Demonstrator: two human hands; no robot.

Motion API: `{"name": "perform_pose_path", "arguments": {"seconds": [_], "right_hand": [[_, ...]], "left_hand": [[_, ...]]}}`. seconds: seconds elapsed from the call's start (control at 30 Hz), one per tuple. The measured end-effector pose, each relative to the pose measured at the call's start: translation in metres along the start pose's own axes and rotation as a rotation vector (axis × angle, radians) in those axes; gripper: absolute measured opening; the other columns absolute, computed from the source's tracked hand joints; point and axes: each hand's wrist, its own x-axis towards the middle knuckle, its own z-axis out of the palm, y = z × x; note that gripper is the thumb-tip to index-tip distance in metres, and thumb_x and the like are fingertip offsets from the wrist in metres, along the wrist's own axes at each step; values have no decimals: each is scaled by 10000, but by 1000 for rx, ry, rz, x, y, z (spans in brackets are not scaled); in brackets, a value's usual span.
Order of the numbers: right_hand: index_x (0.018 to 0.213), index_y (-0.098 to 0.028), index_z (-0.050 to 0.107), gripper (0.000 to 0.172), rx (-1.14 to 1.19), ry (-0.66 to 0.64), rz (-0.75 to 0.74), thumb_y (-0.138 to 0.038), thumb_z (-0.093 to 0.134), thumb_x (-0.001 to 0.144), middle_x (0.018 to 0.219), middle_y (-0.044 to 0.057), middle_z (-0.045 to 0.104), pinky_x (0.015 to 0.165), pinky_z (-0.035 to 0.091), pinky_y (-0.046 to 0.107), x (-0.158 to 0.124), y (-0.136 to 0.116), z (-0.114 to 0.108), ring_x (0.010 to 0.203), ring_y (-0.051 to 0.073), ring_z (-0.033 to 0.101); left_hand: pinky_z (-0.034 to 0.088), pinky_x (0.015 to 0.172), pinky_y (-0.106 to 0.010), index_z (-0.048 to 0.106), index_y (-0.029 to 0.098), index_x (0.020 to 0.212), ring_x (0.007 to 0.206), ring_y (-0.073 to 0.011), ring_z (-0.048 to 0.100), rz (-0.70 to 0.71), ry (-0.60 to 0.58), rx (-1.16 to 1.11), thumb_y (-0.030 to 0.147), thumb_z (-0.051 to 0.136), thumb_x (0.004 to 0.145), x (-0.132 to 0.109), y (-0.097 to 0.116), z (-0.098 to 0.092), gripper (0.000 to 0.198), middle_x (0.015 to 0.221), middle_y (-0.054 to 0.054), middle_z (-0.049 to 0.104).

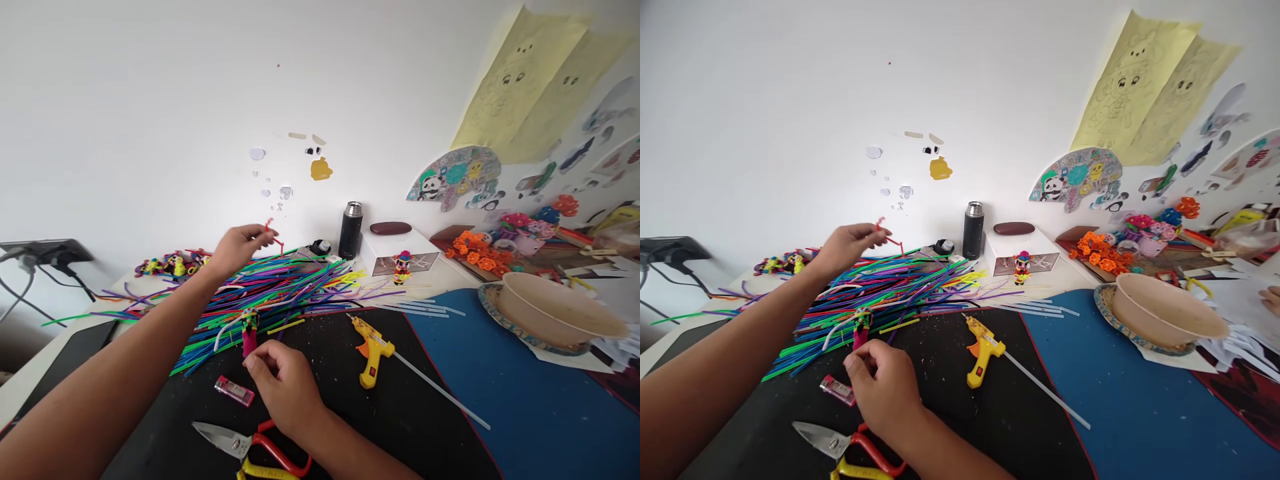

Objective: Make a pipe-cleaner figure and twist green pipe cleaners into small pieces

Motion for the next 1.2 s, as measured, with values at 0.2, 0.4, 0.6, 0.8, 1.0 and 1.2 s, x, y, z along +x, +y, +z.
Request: {"name": "perform_pose_path", "arguments": {"seconds": [0.2,0.4,0.6,0.8,1.0,1.2], "right_hand": [[952,-197,783,193,-71,-4,-8,-335,656,996,805,16,743,673,443,259,-1,-2,0,722,169,660],[949,-208,786,161,-179,-44,0,-323,676,978,743,-1,721,597,393,240,-4,-6,2,665,154,640],[980,-219,793,170,-264,-57,-25,-349,682,982,756,-2,749,588,379,240,-3,-4,1,666,153,659],[1036,-249,802,178,-347,-105,-12,-378,694,981,826,2,800,626,405,248,-5,-7,-2,727,170,714],[1034,-273,801,230,-379,-162,-1,-466,693,973,846,2,814,627,413,253,-6,-11,-3,739,183,730],[1017,-267,804,216,-391,-181,-30,-437,673,987,826,-2,808,623,413,249,-10,-17,-3,732,176,727]], "left_hand": [[560,690,-296,778,178,1001,735,-179,695,-2,536,-346,462,688,900,-4,12,-21,315,830,-65,774],[603,839,-368,785,190,1044,928,-253,755,199,203,-131,520,691,947,-32,43,0,357,997,-96,828],[581,984,-407,809,222,1083,1044,-279,761,138,-195,-111,587,663,956,-23,38,35,413,1069,-78,836],[641,916,-432,772,162,1011,918,-275,795,-212,-76,-308,590,787,786,7,-16,58,484,1011,-124,832],[646,863,-418,752,158,998,900,-283,792,-325,-45,-95,462,707,835,12,-56,44,347,968,-137,829],[581,965,-513,581,145,1469,1079,-359,721,-311,52,322,332,719,765,8,-68,20,741,1277,-192,748]]}}
